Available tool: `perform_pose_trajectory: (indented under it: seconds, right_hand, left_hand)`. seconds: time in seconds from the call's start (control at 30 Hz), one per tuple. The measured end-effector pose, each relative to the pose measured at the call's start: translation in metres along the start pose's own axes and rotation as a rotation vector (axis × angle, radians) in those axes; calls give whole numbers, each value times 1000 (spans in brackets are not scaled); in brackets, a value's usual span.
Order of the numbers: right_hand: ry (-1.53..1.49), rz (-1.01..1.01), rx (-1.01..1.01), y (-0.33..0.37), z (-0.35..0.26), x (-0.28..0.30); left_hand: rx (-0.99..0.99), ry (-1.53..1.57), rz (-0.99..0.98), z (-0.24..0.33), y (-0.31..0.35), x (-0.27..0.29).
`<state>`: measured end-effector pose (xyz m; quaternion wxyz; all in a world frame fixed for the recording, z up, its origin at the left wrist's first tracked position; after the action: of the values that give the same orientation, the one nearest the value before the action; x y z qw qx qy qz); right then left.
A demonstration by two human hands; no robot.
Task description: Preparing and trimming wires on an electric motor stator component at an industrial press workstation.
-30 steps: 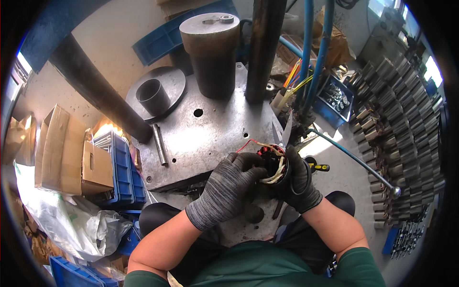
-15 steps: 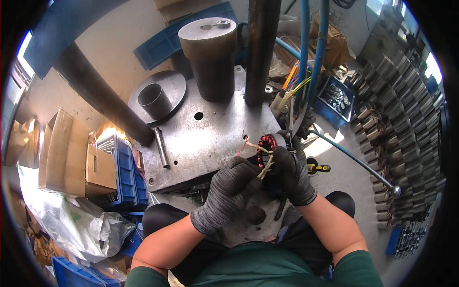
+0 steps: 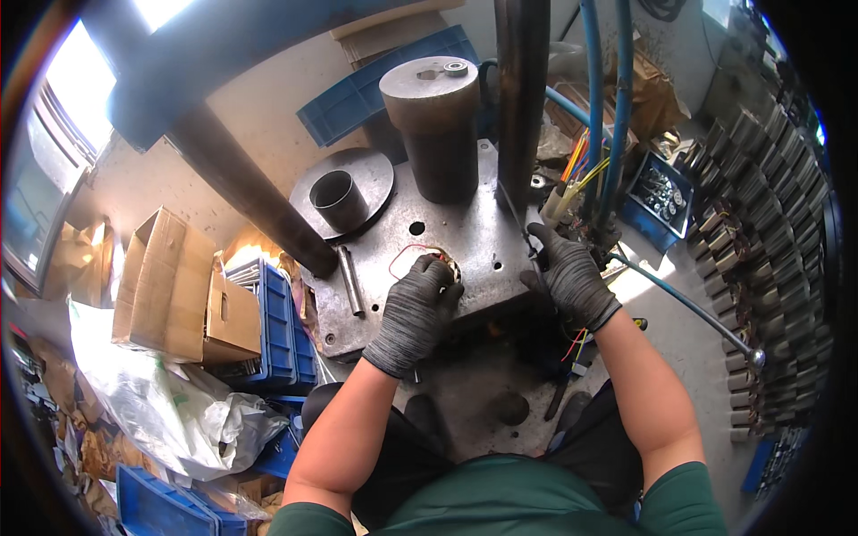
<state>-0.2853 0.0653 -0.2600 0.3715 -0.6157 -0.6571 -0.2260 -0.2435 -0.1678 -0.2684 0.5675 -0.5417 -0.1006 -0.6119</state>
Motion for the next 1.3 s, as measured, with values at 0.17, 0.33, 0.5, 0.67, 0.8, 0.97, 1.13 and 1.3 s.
perform_pose_trajectory:
  seconds: [0.17,0.33,0.5,0.67,0.8,0.97,1.13,1.3]
  right_hand:
    - [269,-239,-83,-33,-2,-27]
    - [91,15,98,-29,18,-32]
    - [-184,-29,309,-2,-33,-41]
    - [-182,-186,442,16,-65,-57]
    - [-161,-337,376,19,-52,-63]
    - [-36,-292,436,23,-69,-61]
    - [-161,-411,332,17,-56,-67]
    - [-648,-475,-70,16,-24,-85]
  left_hand:
    - [100,374,25,-15,11,2]
    - [55,12,119,-10,12,8]
    - [182,-4,63,-21,16,-16]
    - [16,313,-66,-13,7,-26]
    - [110,441,-32,-7,13,-30]
    - [406,1190,84,-71,40,-95]
    - [91,318,-95,-12,16,-30]
    - [85,259,-110,-12,17,-30]
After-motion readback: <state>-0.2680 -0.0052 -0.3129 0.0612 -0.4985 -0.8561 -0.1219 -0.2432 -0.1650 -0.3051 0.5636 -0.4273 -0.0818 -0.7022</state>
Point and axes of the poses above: each hand's wrist, its own y-axis away from the middle knuckle, its own x-axis out of the back of the hand, z = x × y, the point moved 7 cm from there along -y, towards the middle knuckle, and after that the axes turned 7 degrees about -x, right-handed, at the moved point
